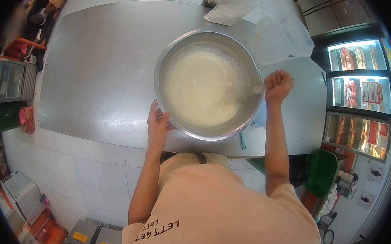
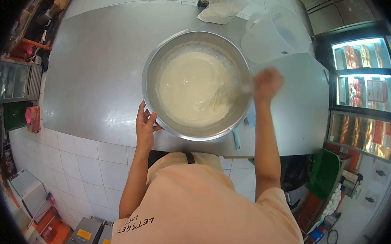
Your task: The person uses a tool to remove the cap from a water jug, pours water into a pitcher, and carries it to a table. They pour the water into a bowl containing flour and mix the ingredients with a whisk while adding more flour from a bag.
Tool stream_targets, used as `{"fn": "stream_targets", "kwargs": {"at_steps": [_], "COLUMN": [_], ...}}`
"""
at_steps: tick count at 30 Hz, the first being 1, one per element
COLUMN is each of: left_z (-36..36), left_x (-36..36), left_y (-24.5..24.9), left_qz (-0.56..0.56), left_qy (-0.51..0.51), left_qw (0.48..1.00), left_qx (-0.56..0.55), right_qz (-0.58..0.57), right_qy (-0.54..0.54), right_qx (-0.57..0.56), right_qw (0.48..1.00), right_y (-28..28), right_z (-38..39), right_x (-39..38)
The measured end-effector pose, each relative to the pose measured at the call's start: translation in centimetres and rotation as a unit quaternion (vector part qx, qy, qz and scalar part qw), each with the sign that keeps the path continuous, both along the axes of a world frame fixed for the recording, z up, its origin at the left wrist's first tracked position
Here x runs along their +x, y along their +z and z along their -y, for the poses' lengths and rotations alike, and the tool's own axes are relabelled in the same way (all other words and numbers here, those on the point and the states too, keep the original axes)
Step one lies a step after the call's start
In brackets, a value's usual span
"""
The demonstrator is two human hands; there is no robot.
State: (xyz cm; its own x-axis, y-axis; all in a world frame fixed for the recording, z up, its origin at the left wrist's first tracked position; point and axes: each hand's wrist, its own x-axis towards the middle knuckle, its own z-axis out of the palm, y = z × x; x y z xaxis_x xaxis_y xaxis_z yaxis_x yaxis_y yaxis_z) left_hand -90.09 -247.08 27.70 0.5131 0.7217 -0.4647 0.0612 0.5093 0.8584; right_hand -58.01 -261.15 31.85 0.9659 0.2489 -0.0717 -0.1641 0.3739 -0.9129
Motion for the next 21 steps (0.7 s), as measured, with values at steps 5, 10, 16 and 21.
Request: {"fn": "stream_targets", "kwargs": {"at_steps": [5, 10, 16, 21], "left_z": [0.0, -0.1, -0.2, -0.1], "left_x": [0.1, 0.2, 0.2, 0.0], "left_y": [-0.1, 0.3, 0.3, -0.2], "left_qz": [0.000, 0.003, 0.016, 0.029], "left_qy": [-0.003, 0.003, 0.010, 0.006], "left_qw": [1.000, 1.000, 1.000, 0.999], "left_qx": [0.006, -0.005, -0.014, -0.011], "right_qz": [0.085, 0.033, -0.118, -0.049], "right_qy": [0.045, 0.184, 0.241, 0.059], "right_qx": [0.148, 0.192, 0.025, 0.022], "right_qw": [0.984, 0.963, 0.963, 0.997], "right_y": [-0.8, -3.1, -2.4, 0.0], "right_z": [-8.9, -12.8, -1.1, -2.9], "right_x": [2.7, -4.0, -3.1, 4.3]}}
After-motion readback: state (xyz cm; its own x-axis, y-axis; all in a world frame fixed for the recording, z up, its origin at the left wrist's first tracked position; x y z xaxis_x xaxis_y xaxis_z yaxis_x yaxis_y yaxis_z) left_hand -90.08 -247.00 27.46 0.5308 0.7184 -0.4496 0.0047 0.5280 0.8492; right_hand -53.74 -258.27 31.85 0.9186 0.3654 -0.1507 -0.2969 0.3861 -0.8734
